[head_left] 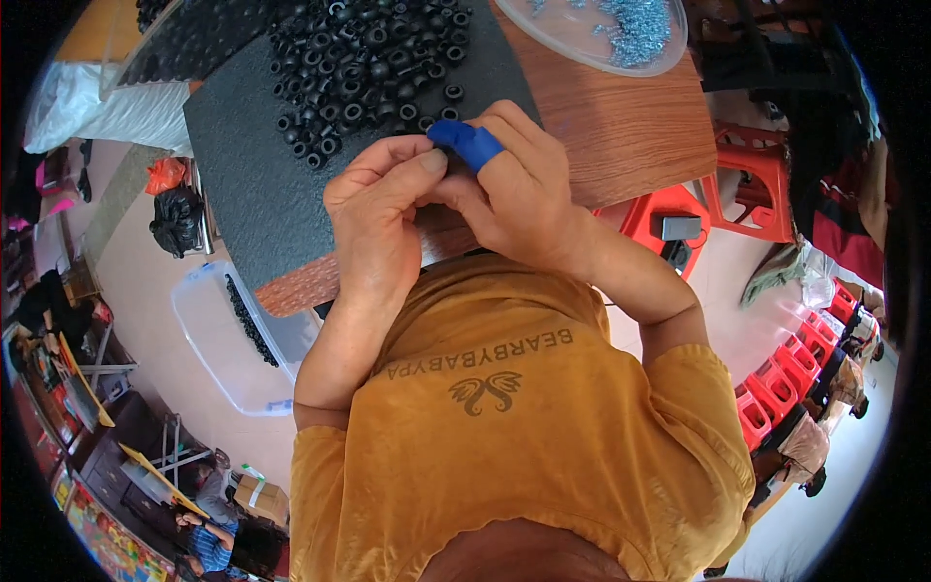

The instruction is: The person repeatedly picks up small blue pins from a tray and inserts them into black rubber components by hand.

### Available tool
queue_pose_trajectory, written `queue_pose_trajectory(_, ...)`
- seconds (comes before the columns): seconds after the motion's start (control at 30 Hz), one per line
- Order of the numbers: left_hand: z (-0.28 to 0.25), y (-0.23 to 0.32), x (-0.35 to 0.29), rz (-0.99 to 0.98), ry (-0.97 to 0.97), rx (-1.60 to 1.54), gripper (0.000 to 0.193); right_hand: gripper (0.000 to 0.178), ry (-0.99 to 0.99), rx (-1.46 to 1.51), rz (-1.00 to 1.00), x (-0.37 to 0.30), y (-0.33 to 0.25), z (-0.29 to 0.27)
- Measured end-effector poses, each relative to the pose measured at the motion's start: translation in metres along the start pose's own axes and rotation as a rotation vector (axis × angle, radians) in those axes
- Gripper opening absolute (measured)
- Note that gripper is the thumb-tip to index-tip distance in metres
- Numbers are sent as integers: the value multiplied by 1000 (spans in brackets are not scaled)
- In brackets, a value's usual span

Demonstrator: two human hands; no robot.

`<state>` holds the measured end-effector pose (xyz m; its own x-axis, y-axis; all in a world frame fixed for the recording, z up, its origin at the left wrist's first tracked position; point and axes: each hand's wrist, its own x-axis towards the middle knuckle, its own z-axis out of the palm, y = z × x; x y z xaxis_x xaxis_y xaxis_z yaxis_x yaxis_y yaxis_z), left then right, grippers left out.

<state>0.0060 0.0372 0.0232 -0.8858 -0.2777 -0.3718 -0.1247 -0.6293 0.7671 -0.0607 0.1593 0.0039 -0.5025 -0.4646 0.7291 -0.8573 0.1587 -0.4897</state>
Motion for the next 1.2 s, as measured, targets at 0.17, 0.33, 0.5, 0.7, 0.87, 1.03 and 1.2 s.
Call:
queue_pose_trajectory(0.17, -2, 1, 1, -6, -21, -38, 13, 28, -38, 2, 30, 3, 2, -2)
queue_pose_trajectory(0.33, -2, 4, 0, -33, -36, -44, 10, 27, -101, -111, -111, 4, 4, -4)
queue_pose_trajectory(0.5, -4, 4, -1, -145, -52, -108, 16, 26, -49, -94, -129, 1, 9, -4)
queue_pose_trajectory(0.7, -7, 2, -5, -146, -125, 37, 22, 27, -54, -104, -151, -4, 12, -5)
queue_pose_trajectory(0.87, -2, -3, -8, -23, -69, 201, 22, 28, -57, -103, -230, -6, 14, -6)
queue_pose_trajectory(1.03, 3, -13, -12, 67, -25, 266, 20, 18, -153, -161, -343, -1, 13, -11)
queue_pose_trajectory(1.2, 9, -17, -14, 194, 43, 445, 16, 16, -169, -192, -385, 0, 12, -10)
